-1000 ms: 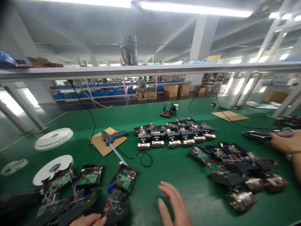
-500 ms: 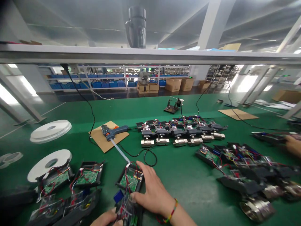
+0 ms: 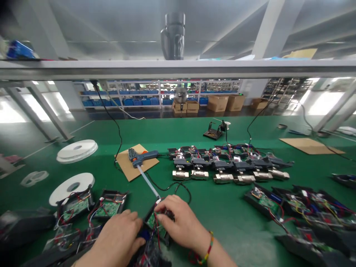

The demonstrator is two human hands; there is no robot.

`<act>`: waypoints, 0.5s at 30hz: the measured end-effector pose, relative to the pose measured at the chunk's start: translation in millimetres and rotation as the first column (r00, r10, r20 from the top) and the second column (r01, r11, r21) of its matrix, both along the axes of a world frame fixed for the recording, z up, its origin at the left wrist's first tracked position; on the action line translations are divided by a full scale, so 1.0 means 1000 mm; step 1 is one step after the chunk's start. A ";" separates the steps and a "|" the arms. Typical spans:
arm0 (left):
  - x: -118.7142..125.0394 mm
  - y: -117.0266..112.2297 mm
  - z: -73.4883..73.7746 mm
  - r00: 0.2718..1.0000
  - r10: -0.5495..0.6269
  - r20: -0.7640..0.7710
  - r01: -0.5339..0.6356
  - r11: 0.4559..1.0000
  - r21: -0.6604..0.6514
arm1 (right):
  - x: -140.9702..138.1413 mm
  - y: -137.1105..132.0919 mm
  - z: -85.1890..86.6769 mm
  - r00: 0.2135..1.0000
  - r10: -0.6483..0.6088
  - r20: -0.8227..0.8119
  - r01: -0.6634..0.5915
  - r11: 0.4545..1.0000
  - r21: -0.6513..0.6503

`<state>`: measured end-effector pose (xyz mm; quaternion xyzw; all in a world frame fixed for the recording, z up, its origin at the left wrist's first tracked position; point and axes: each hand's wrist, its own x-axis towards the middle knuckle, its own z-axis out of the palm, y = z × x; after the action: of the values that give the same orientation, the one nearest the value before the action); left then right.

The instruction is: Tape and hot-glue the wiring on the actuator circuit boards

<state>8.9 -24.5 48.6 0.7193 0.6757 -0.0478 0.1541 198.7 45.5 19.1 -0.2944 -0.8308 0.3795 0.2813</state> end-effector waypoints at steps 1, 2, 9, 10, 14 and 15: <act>0.004 0.003 0.003 1.000 0.007 0.026 -0.007 1.000 -0.007 | -0.001 -0.001 -0.003 1.000 0.010 -0.022 -0.011 1.000 -0.025; 0.007 0.004 0.004 0.998 0.016 0.054 -0.016 1.000 0.008 | 0.000 -0.002 -0.006 0.999 0.018 -0.039 -0.020 0.999 -0.044; 0.020 0.002 0.006 0.928 0.080 0.365 -0.143 0.979 0.149 | 0.004 -0.009 -0.013 0.996 0.058 -0.065 -0.062 0.996 -0.069; 0.025 0.002 0.007 0.911 0.078 0.404 -0.155 0.974 0.163 | 0.005 -0.008 -0.014 0.997 0.041 -0.063 -0.046 0.995 -0.086; 0.022 0.005 0.019 0.819 0.033 0.572 -0.214 0.944 0.252 | 0.013 0.006 -0.028 0.996 -0.002 -0.091 -0.019 0.973 -0.229; 0.010 0.008 0.024 0.812 0.039 0.582 -0.249 0.926 0.285 | 0.015 0.011 -0.034 0.995 -0.006 -0.104 -0.023 0.960 -0.277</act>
<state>18.5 -16.9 72.7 0.6623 0.6500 0.2999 0.2213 213.5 56.7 -14.8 -0.3073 -0.7546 0.5085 0.2784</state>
